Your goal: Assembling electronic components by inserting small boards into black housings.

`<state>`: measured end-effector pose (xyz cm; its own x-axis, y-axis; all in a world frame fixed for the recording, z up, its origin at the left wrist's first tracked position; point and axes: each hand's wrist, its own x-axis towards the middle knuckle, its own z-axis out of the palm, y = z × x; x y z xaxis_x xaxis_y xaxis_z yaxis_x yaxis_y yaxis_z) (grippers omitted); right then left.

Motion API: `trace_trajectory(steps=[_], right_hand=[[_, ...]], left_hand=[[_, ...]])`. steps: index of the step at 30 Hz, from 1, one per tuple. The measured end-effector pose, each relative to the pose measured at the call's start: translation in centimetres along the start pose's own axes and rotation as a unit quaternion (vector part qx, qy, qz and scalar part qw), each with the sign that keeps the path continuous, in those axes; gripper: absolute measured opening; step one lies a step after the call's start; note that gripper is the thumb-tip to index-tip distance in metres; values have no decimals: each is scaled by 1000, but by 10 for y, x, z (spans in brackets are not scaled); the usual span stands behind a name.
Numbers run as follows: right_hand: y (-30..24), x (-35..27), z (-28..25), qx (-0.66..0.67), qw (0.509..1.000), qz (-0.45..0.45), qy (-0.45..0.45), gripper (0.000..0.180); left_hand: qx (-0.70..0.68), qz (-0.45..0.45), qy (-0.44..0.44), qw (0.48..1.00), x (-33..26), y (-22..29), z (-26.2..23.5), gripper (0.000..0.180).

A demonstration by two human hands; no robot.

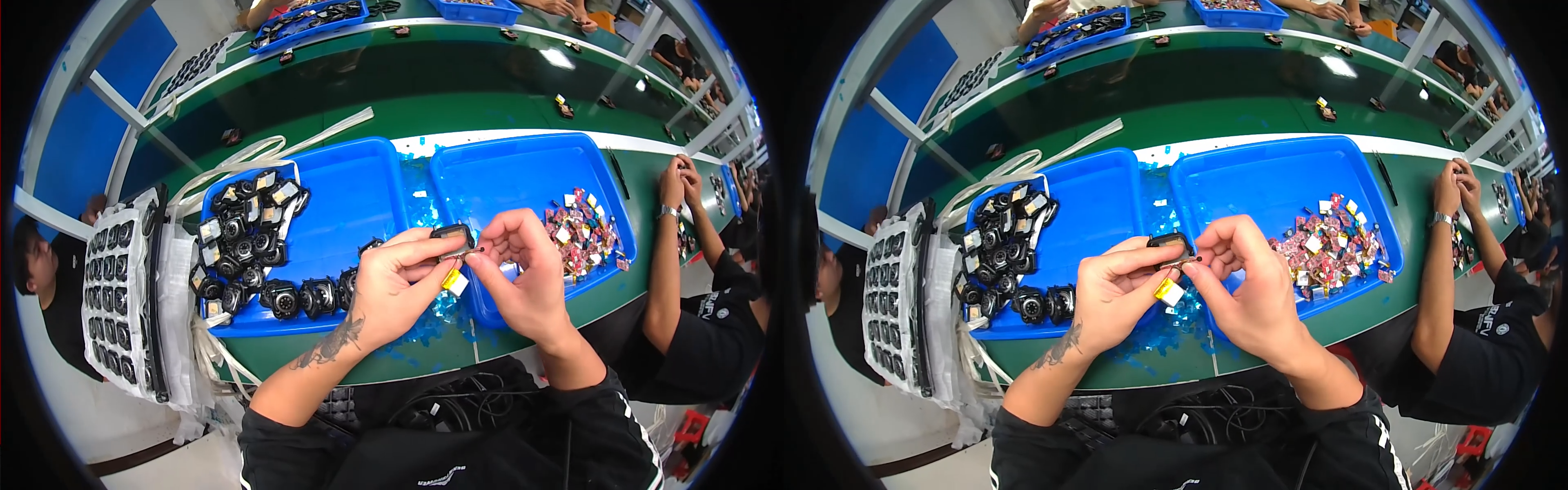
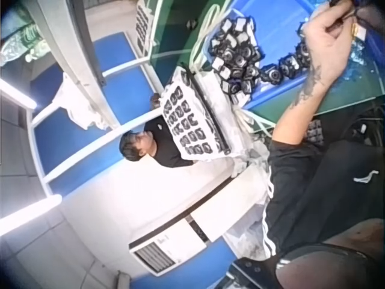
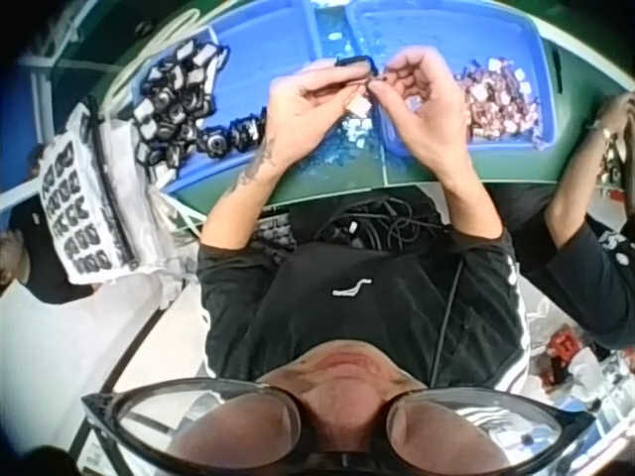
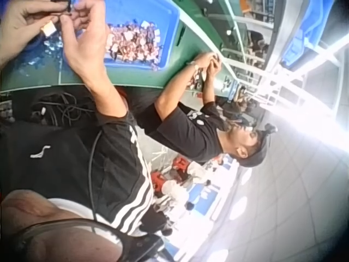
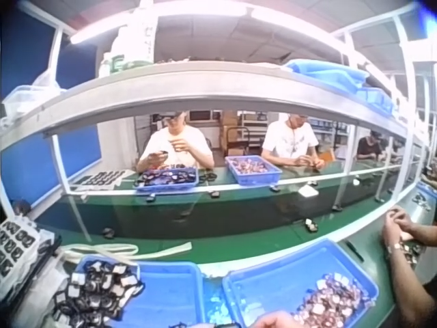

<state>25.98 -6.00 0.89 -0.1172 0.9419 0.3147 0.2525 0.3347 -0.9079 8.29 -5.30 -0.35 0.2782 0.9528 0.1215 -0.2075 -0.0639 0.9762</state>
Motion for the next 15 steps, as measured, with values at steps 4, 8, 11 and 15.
trace_trajectory(steps=[4, 8, 11, 15], right_hand=[[3, -1, 5, -23, 999, -2, 29, 29], [8, -3, 10, -9, 998, -14, 57, 31], [2, -3, 16, 1, 997, 18, 70, 34], [-2, 3, 20, 40, 997, 63, 23, 38]], left_hand=[[3, 30, -8, 1000, -1, -1, -1, 33], [-49, 27, 11, 998, -4, -1, 7, 36], [-59, 19, 13, 998, -8, -7, 7, 36], [-85, 36, 44, 995, -12, -10, 5, 41]])
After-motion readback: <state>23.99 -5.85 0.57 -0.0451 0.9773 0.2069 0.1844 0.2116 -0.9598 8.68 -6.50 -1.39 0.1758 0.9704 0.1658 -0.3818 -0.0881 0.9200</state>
